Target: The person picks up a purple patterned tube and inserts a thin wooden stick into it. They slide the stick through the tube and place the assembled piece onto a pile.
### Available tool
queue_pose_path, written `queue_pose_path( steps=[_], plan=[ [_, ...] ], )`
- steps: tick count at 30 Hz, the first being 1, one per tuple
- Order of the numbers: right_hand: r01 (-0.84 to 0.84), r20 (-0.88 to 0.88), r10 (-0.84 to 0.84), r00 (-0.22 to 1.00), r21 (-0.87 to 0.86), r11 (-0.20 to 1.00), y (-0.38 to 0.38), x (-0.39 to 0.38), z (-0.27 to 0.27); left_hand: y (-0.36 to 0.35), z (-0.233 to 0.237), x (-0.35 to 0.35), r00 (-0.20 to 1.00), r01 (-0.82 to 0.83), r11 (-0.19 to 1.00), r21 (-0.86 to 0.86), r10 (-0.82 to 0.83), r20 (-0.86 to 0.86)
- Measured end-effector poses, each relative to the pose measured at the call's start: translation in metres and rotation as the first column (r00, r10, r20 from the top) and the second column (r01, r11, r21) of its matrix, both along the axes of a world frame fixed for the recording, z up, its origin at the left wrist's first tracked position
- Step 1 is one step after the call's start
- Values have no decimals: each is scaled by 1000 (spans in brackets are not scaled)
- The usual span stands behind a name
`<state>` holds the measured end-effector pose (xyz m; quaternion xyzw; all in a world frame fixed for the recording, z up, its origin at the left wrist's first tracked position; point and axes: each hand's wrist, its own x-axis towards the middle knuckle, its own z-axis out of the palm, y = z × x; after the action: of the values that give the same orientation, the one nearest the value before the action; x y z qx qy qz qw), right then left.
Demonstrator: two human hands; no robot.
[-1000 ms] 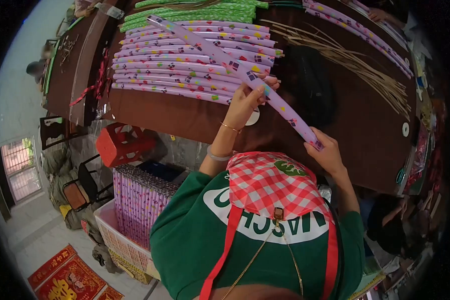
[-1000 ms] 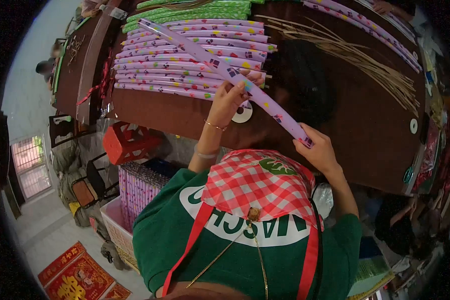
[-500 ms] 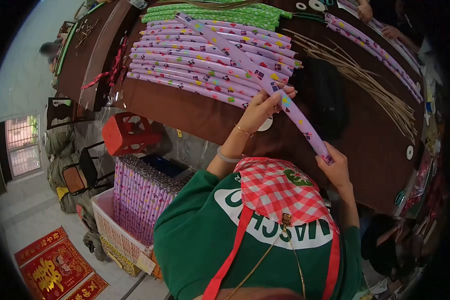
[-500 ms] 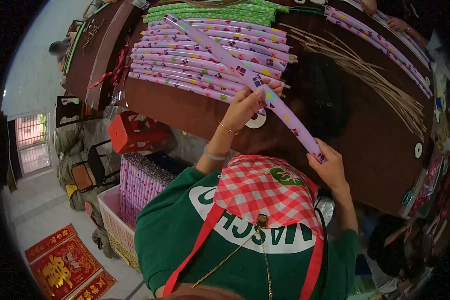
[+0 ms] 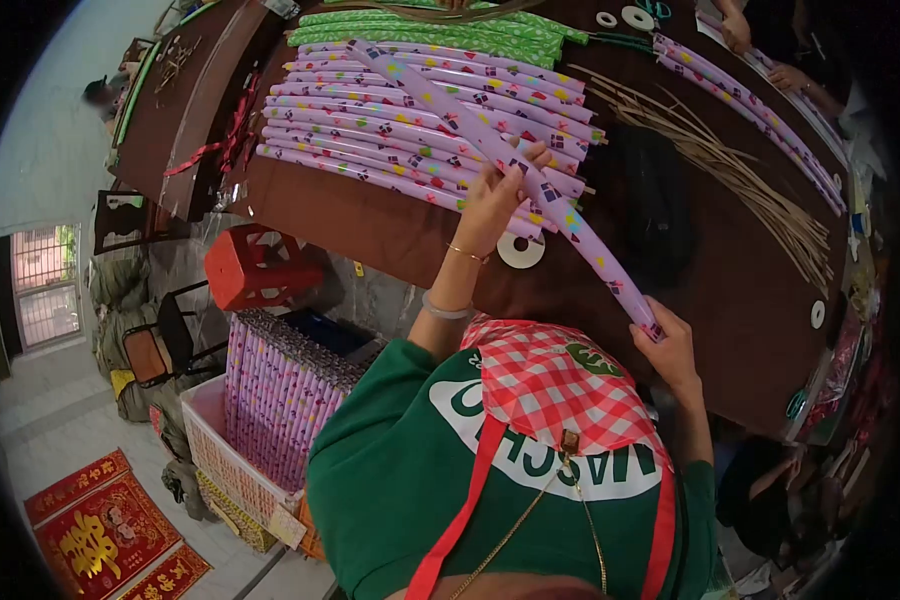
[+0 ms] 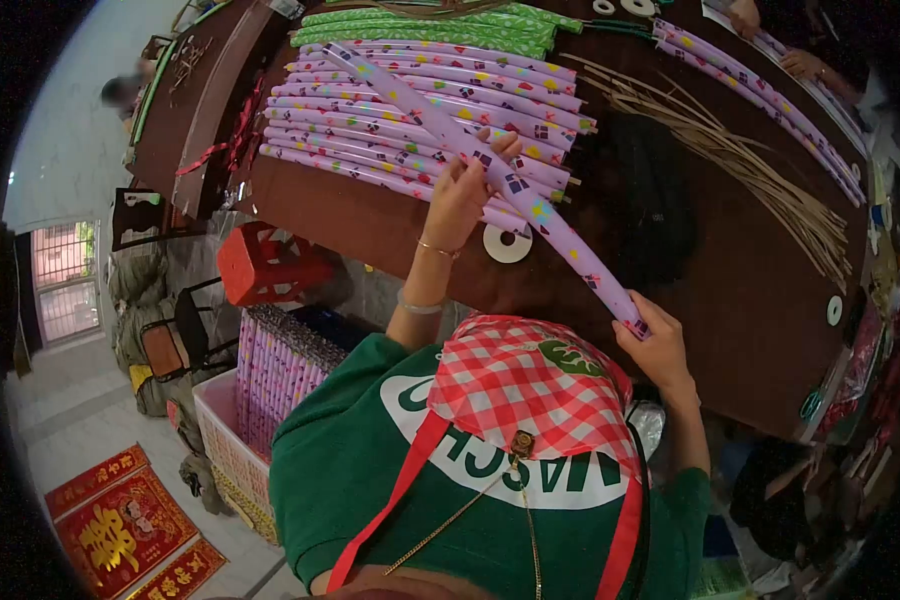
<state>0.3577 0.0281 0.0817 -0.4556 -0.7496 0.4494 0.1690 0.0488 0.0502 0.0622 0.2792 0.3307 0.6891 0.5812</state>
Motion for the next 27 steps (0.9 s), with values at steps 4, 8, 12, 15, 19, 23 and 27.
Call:
queue_pose_path(
  steps=[4, 8, 12, 15, 19, 23, 27],
  plan=[
    [-17, -15, 17, 1000, 24, 1000, -1, 0, 0, 9, 5, -18, 990, -115, 993, 5, 114, 87],
    [-12, -11, 12, 1000, 21, 1000, -2, 0, -2, 11, 3, -20, 993, -115, 993, -8, 115, 34],
    [-9, -15, 10, 1000, 39, 999, -2, 4, -8, 6, 4, -19, 996, -89, 995, 47, 89, 0],
    [-29, 5, 28, 1000, 45, 999, -1, 5, -3, 4, 4, -21, 997, -38, 996, 83, 33, 65],
    [-23, 29, 22, 999, 31, 999, -1, 9, -3, 0, 1, -23, 995, -17, 995, 97, 7, 100],
    [-36, 10, 36, 999, 73, 997, -1, 10, -6, -3, 0, -23, 998, 1, 989, 146, -9, 57],
    [-46, 2, 46, 999, 93, 995, -1, 9, -3, -4, 1, -23, 998, -2, 990, 142, -8, 69]
  ],
)
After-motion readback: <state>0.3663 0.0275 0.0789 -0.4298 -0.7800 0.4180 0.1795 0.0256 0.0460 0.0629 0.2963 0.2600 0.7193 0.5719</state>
